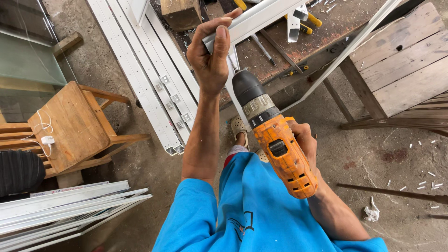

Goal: The person assembles a white aluminum window frame by drilling pilot holes and inserting rivets. They use a cordless drill and a rivet gun to secure the frame corners, repeatedly flipping the frame to access different sides.

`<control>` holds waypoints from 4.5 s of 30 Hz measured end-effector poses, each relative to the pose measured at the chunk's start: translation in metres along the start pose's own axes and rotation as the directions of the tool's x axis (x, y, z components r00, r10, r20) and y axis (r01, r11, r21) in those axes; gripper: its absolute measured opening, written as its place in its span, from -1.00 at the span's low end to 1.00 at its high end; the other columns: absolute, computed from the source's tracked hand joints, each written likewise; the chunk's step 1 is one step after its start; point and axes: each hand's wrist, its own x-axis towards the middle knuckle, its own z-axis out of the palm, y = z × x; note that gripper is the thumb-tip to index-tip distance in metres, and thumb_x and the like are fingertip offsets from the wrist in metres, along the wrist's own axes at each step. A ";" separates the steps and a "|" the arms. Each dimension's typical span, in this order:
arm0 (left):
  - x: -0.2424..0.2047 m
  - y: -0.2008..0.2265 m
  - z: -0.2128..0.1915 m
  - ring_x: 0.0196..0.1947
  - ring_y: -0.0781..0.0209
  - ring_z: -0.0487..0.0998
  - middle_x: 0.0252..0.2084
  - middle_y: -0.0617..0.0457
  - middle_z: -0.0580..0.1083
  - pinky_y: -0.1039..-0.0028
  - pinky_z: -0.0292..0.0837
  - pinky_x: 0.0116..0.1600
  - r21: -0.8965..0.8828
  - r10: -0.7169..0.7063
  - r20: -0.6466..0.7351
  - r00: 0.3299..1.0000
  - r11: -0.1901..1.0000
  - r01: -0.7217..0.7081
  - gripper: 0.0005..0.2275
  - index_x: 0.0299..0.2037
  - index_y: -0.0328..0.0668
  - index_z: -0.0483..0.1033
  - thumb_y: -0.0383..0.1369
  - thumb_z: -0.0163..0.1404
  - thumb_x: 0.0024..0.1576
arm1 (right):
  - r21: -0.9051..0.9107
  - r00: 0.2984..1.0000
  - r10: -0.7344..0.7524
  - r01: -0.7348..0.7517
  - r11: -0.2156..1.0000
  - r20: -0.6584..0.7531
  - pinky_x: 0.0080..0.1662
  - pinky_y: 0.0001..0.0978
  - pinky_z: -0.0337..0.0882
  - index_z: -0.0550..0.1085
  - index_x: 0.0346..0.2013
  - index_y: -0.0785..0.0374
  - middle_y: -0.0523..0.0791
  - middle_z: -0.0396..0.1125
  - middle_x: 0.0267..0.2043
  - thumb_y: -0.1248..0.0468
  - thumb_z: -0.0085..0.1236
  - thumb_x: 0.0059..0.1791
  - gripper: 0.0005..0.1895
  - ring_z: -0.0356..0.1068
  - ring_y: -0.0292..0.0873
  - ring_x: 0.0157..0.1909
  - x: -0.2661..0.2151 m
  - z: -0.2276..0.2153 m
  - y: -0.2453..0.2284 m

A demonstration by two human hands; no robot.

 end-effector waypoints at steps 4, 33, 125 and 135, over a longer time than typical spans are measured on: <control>0.000 0.002 0.000 -0.65 0.60 0.24 0.05 -0.07 0.62 0.73 0.21 -0.53 0.007 -0.009 -0.001 1.000 1.000 0.009 -0.88 -0.01 -0.21 0.54 -0.40 -0.05 0.39 | 0.020 1.000 -0.016 0.016 1.000 0.005 -0.12 -0.40 0.39 0.27 -0.01 0.25 -0.08 0.36 -0.14 0.30 0.32 0.00 -0.59 0.34 -0.24 -0.12 0.001 0.000 0.003; -0.003 -0.005 -0.002 -0.65 0.61 0.22 0.05 -0.04 0.63 0.74 0.22 -0.52 0.005 -0.005 -0.013 1.000 1.000 0.005 -0.89 -0.02 -0.19 0.54 -0.41 -0.05 0.39 | -0.016 1.000 -0.001 0.001 1.000 0.004 -0.10 -0.39 0.40 0.25 0.01 0.25 -0.07 0.36 -0.12 0.28 0.35 -0.02 -0.54 0.35 -0.24 -0.14 0.003 0.006 -0.007; 0.004 0.048 -0.032 0.07 -0.11 0.67 0.08 -0.26 0.57 0.23 0.64 0.13 0.173 -0.365 0.253 0.896 0.928 0.329 -0.58 0.16 -0.28 0.42 -0.55 0.26 0.10 | -0.940 0.983 0.103 -0.177 0.291 -0.153 0.12 -0.01 0.30 0.44 0.14 0.22 0.14 0.34 0.15 0.47 0.34 -0.19 -0.39 0.32 0.28 0.15 0.405 -0.250 0.327; -0.008 0.036 -0.017 0.09 -0.06 0.65 0.07 -0.23 0.56 0.25 0.63 0.15 0.258 -0.347 0.112 0.931 0.915 0.309 -0.68 0.04 -0.26 0.42 -0.30 0.22 0.19 | -0.928 0.936 0.331 -0.223 0.300 -0.118 -0.05 -0.08 0.46 0.60 -0.11 0.26 0.12 0.33 0.03 0.46 0.15 -0.04 -0.78 0.40 0.17 -0.08 0.260 -0.219 0.269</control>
